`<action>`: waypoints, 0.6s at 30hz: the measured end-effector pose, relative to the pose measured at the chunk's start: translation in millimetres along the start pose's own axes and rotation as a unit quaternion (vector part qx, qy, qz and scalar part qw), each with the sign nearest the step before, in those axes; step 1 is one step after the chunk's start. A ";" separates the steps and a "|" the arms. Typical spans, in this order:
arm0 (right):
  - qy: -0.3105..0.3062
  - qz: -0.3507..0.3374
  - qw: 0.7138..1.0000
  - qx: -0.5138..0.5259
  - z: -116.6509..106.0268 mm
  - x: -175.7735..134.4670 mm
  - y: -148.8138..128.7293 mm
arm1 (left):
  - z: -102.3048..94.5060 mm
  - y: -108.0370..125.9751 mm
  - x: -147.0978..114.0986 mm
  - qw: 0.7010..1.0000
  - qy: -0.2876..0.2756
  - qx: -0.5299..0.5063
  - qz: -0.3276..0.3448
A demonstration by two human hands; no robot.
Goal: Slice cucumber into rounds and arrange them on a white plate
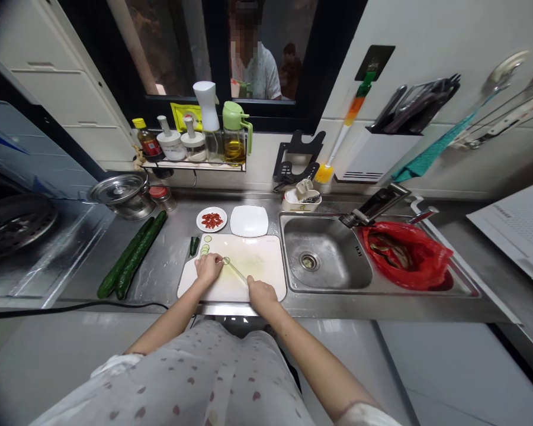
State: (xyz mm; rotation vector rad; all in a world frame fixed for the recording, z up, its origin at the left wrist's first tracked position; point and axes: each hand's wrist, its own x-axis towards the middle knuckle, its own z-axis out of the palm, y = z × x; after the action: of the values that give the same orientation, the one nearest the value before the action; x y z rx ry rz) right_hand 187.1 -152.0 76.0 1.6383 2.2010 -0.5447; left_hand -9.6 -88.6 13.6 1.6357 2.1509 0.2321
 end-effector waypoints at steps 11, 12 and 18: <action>-0.008 0.002 1.000 -0.005 2.2 -5.9 6.6 | 1.3 -0.1 -1.4 1.000 0.011 0.001 -0.004; -0.010 0.004 1.000 -0.007 3.4 -7.0 7.9 | 1.4 -0.1 -1.4 1.000 0.012 0.000 -0.005; -0.016 0.010 1.000 -0.009 9.4 -12.8 12.3 | 1.0 0.2 -2.7 1.000 0.014 -0.011 -0.005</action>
State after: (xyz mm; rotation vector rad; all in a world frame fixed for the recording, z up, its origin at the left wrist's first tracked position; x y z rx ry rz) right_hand 202.8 -164.0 72.9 1.6298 2.1584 -0.5406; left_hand -8.5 -91.2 13.4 1.6195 2.1693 0.2758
